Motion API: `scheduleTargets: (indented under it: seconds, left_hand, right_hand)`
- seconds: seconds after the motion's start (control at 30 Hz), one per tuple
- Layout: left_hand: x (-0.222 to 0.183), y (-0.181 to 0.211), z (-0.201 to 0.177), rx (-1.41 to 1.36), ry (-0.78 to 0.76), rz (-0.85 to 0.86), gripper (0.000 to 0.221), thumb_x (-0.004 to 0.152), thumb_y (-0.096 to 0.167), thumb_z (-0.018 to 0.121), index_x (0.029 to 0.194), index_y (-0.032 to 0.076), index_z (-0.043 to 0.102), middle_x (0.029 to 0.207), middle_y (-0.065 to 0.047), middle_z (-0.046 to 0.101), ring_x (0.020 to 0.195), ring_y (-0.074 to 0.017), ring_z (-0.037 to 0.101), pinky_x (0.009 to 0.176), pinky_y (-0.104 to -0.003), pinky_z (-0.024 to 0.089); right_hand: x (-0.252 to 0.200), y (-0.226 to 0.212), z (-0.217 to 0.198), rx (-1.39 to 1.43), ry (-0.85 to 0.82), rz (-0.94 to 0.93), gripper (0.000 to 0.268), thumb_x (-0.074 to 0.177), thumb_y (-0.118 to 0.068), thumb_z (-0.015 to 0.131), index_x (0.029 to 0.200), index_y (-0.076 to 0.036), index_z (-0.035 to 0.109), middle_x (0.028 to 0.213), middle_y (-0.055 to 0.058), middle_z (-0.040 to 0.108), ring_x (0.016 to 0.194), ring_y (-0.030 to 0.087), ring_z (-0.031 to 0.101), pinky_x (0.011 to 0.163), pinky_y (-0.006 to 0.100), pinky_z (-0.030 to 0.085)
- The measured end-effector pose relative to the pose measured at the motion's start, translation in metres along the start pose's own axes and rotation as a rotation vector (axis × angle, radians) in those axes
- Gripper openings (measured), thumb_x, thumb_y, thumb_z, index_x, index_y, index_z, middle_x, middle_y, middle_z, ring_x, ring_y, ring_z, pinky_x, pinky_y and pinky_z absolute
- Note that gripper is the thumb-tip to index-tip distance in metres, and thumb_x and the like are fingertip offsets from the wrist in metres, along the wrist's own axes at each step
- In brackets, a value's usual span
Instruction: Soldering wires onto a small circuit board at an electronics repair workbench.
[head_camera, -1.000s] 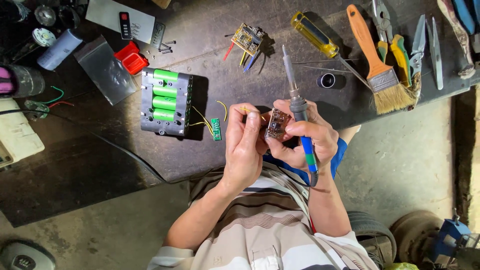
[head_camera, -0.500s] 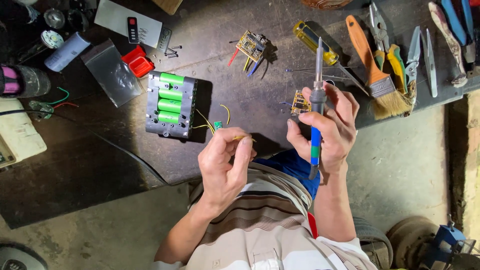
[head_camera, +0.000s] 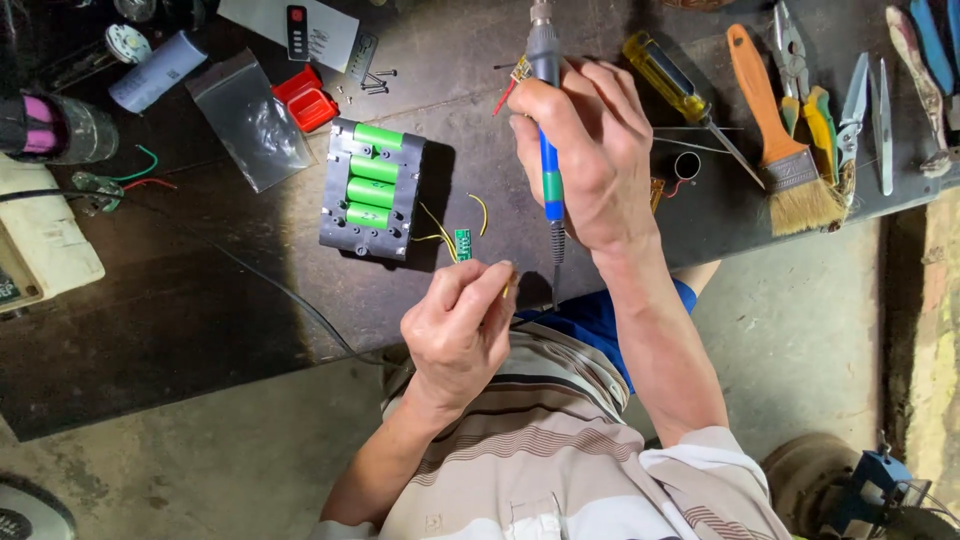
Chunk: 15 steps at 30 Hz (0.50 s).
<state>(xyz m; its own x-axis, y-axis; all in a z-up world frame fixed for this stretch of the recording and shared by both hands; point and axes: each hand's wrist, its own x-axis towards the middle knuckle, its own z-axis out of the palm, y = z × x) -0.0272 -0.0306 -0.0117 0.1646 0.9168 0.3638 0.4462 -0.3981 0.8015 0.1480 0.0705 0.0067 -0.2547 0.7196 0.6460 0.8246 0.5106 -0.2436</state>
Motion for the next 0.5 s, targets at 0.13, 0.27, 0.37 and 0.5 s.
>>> scheduleTargets:
  seconds: [0.13,0.27,0.37,0.5]
  left_hand:
    - [0.005,-0.005,0.013,0.359,0.077,0.23,0.007,0.1,0.006,0.068,0.102,0.011,0.072,0.089,-0.004,0.062,0.055,-0.0172,0.046,0.05,-0.028,0.038]
    - [0.008,-0.002,0.013,0.5,0.054,0.267,0.008,0.101,0.009,0.064,0.1,0.011,0.072,0.087,-0.003,0.062,0.053,-0.0172,0.041,0.048,-0.03,0.033]
    - [0.001,-0.002,0.008,0.477,-0.048,0.27,0.023,0.097,0.002,0.055,0.112,0.005,0.072,0.098,-0.01,0.065,0.059,-0.0208,0.045,0.05,-0.033,0.035]
    - [-0.003,-0.002,-0.009,0.33,-0.184,0.219,0.024,0.098,0.001,0.055,0.118,0.001,0.068,0.112,-0.015,0.066,0.067,-0.0272,0.05,0.06,-0.038,0.042]
  right_hand:
    - [-0.006,-0.001,0.003,0.003,-0.012,-0.009,0.018,0.102,0.017,0.066,0.103,-0.001,0.065,0.085,0.012,0.059,0.076,0.03,0.054,0.077,0.042,0.051]
    - [-0.014,-0.007,-0.018,0.082,-0.094,-0.077,0.018,0.101,0.021,0.065,0.101,0.002,0.064,0.091,0.017,0.066,0.081,0.033,0.061,0.08,0.045,0.053]
    - [-0.026,-0.016,-0.035,0.144,-0.163,-0.069,0.016,0.106,0.012,0.063,0.095,0.002,0.068,0.083,0.016,0.06,0.077,0.034,0.053,0.078,0.046,0.052]
    - [-0.037,-0.024,-0.049,0.186,-0.162,-0.065,0.019,0.104,0.013,0.058,0.091,0.004,0.067,0.084,0.017,0.058,0.08,0.037,0.057,0.079,0.048,0.053]
